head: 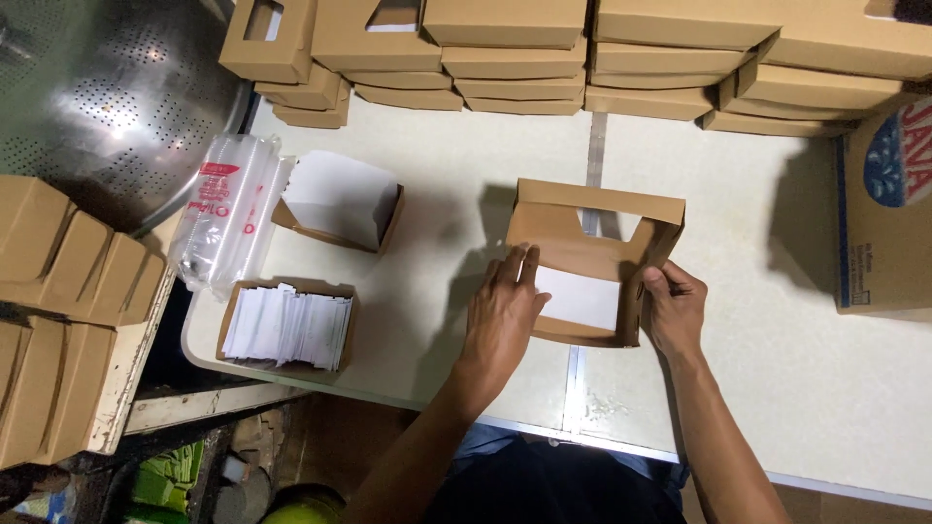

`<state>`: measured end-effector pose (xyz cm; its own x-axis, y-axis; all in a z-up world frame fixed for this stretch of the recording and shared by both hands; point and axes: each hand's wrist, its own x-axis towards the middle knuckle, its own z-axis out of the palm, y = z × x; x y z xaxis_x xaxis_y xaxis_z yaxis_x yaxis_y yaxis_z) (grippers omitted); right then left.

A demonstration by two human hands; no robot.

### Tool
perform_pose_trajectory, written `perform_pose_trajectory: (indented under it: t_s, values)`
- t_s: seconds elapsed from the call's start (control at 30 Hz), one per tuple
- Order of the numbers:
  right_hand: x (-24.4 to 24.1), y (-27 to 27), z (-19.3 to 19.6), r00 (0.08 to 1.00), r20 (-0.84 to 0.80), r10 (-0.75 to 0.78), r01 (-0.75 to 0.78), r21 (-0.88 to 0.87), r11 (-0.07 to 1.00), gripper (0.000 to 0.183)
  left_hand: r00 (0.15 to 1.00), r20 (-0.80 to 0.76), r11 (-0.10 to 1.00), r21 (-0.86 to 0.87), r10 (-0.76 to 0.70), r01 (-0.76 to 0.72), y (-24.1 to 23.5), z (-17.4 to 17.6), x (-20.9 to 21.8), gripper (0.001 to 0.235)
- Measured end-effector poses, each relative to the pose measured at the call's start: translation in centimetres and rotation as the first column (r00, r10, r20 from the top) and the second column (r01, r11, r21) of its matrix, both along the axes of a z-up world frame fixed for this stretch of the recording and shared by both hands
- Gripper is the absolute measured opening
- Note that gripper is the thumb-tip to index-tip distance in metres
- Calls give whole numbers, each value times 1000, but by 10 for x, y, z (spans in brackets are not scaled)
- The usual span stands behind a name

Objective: Assembling a cardboard food box by folding edges, tucking tabs, and inserting a paper liner.

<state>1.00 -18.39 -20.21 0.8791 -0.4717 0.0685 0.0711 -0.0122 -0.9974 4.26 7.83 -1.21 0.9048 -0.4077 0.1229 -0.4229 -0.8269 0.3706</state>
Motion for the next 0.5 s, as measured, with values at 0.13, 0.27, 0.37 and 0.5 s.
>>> perform_pose_trajectory:
  t_s: [0.13, 0.27, 0.37, 0.5]
  values:
    - [-1, 1, 0, 1000, 2, 11, -11, -21, 1000, 27, 968, 129, 964, -132, -213, 230, 6, -33, -7, 35]
    - [-5, -4, 3, 996, -9, 84, -85, -99, 992, 32, 976, 137, 953, -230, -167, 196, 38, 16, -12, 23]
    - [-8, 33, 72, 991, -126, 42, -70, -222, 972, 59, 999, 29, 827, -560, -40, 50, 103, 28, 1, 10]
    - [-11, 34, 65, 995, -89, 51, -68, -204, 977, 61, 889, -91, 777, -452, 449, -439, 219, 4, -2, 12]
